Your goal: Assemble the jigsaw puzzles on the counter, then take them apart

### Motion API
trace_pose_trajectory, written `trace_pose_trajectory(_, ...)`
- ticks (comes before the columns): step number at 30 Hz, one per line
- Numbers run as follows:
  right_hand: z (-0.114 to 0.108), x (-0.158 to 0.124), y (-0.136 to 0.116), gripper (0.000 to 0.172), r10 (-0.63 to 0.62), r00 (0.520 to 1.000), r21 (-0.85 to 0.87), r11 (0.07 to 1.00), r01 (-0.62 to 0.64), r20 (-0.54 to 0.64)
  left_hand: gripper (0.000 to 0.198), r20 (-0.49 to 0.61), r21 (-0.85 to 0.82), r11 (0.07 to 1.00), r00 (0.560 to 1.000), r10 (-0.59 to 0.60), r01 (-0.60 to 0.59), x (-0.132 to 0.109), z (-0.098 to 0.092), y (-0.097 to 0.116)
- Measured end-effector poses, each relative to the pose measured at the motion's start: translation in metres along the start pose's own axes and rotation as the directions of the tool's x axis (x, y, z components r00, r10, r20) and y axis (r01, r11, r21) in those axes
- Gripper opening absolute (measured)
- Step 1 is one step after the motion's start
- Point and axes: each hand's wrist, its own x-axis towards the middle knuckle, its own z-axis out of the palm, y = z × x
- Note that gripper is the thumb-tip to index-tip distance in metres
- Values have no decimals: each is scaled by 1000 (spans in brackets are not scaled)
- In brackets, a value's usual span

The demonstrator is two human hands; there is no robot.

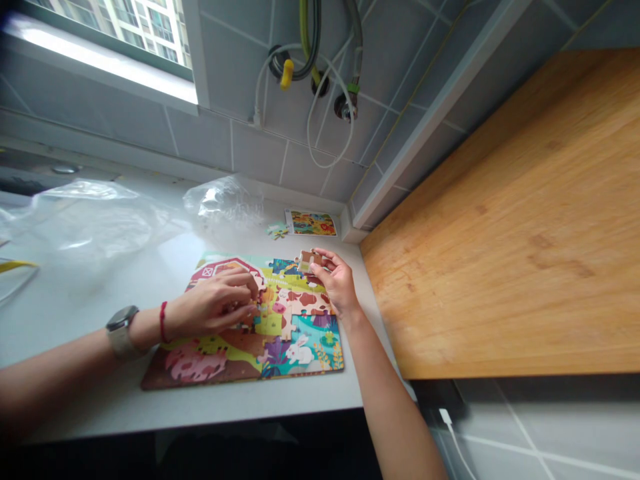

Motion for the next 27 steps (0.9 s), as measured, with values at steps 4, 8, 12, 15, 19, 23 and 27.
trace_pose_trajectory(4,-4,4,-1,50,-4,999,-42,999,2,-39,28,11,7,1000,1000,1,-1,0,0,0)
trace_pose_trajectory(8,-17,0,-10,44,-45,997,-148,988,36,-57,28,18,10,1000,1000,8,-9,-1,1,-1)
trace_pose_trajectory(12,-35,-31,-15,47,98,995,-262,961,-90,19,28,24,-4,1000,1000,19,-19,-3,5,-3)
trace_pose_trajectory(15,-49,-64,-10,50,199,979,-323,930,-176,37,29,20,-12,1000,999,26,-26,-3,7,-3)
trace_pose_trajectory(19,-61,-91,1,45,88,996,-510,857,-72,7,27,13,18,999,999,35,-35,-3,9,-4)
trace_pose_trajectory(23,-62,-94,4,41,-37,999,-679,734,16,-16,28,2,27,998,998,56,-56,-3,9,-6)
trace_pose_trajectory(27,-60,-95,1,43,-9,1000,-736,677,2,-5,28,-14,45,998,999,39,-38,-3,8,-7)
